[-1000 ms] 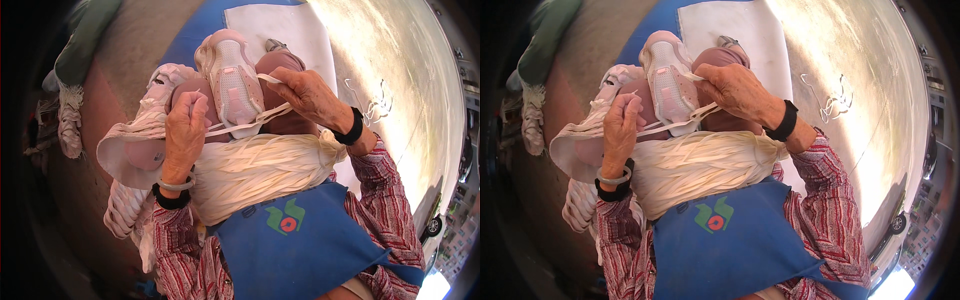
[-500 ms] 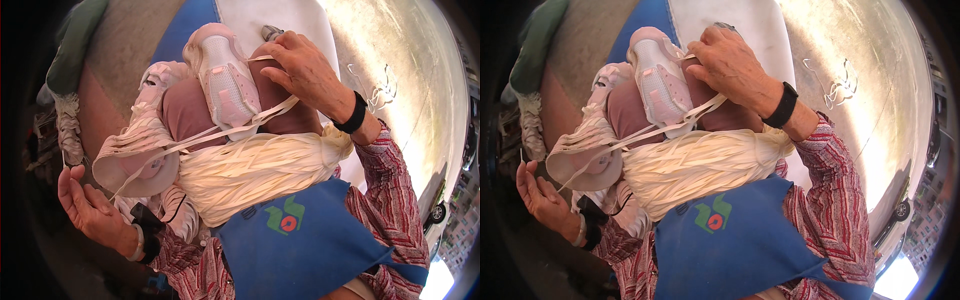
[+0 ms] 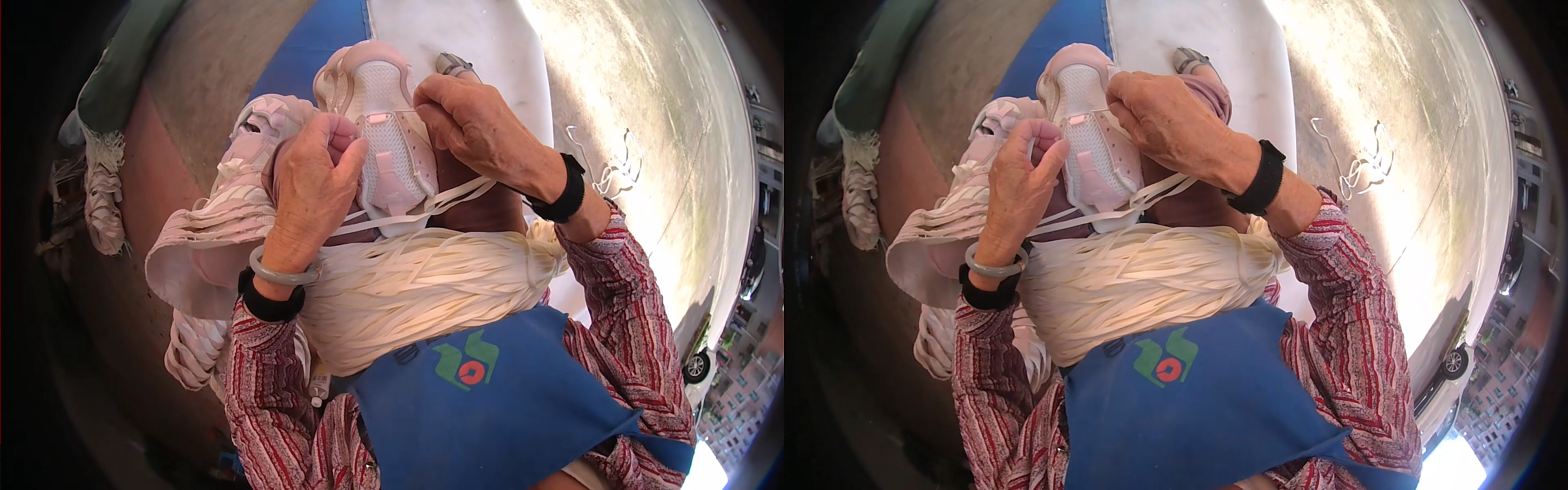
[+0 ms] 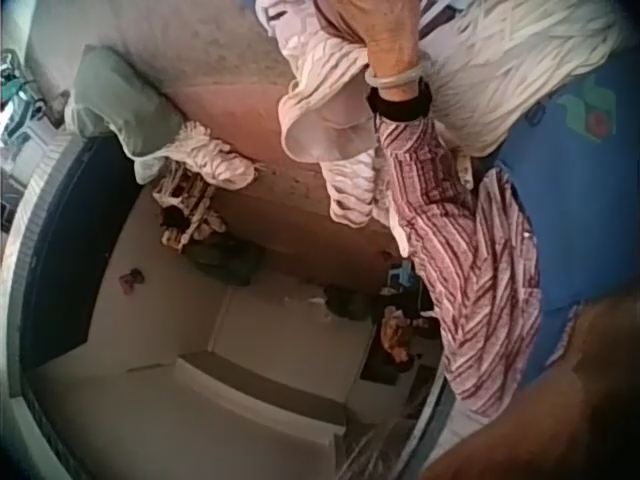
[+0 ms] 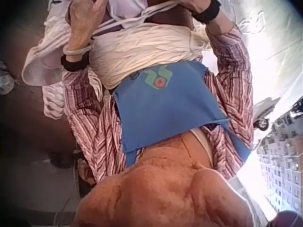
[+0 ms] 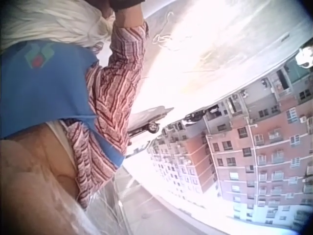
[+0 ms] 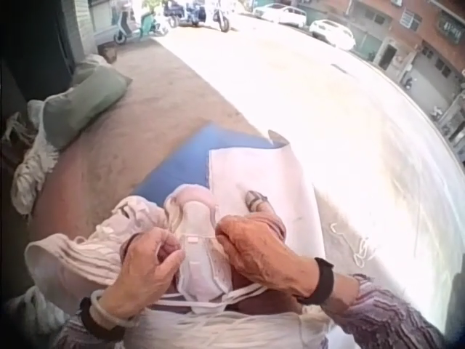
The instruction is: The recorder is lacing and tying the laces of a pink and white sneaker.
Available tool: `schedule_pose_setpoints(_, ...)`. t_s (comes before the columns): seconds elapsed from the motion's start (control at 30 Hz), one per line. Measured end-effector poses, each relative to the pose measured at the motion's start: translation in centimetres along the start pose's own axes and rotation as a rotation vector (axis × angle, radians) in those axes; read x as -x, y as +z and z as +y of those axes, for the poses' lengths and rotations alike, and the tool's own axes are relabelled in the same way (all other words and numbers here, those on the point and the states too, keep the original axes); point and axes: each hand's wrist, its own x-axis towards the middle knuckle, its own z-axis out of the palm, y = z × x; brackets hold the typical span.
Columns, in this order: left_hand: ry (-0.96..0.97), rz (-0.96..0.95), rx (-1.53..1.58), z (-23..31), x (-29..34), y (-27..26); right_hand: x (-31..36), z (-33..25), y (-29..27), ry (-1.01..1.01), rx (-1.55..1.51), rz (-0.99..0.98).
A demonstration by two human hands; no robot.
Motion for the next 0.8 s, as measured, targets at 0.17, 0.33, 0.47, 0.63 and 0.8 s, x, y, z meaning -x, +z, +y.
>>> schedule_pose_setpoints(0.17, 0.112, 0.079, -0.021, 0.1, -0.4, 0.8, 0.0, 1.4, 0.9, -0.137, 0.046, 0.072)
schedule_pose_setpoints(0.33, 0.211, 0.083, -0.065, 0.5, -0.9, 0.5, -0.3, 0.4, 0.8, -0.129, 0.014, 0.082)
schedule_pose_setpoints(0.47, 0.294, 0.066, -0.136, 0.8, -0.9, 0.6, 0.0, -0.1, 1.0, -0.160, 0.135, 0.074)
schedule_pose_setpoints(0.63, 0.392, 0.067, -0.222, 0.5, -1.2, 0.6, 0.0, -0.8, 1.2, -0.121, 0.237, 0.041)
schedule_pose_setpoints(0.8, 0.452, 0.072, -0.251, 0.4, -1.4, 0.7, -0.2, -0.6, 1.0, -0.169, 0.245, 0.043)
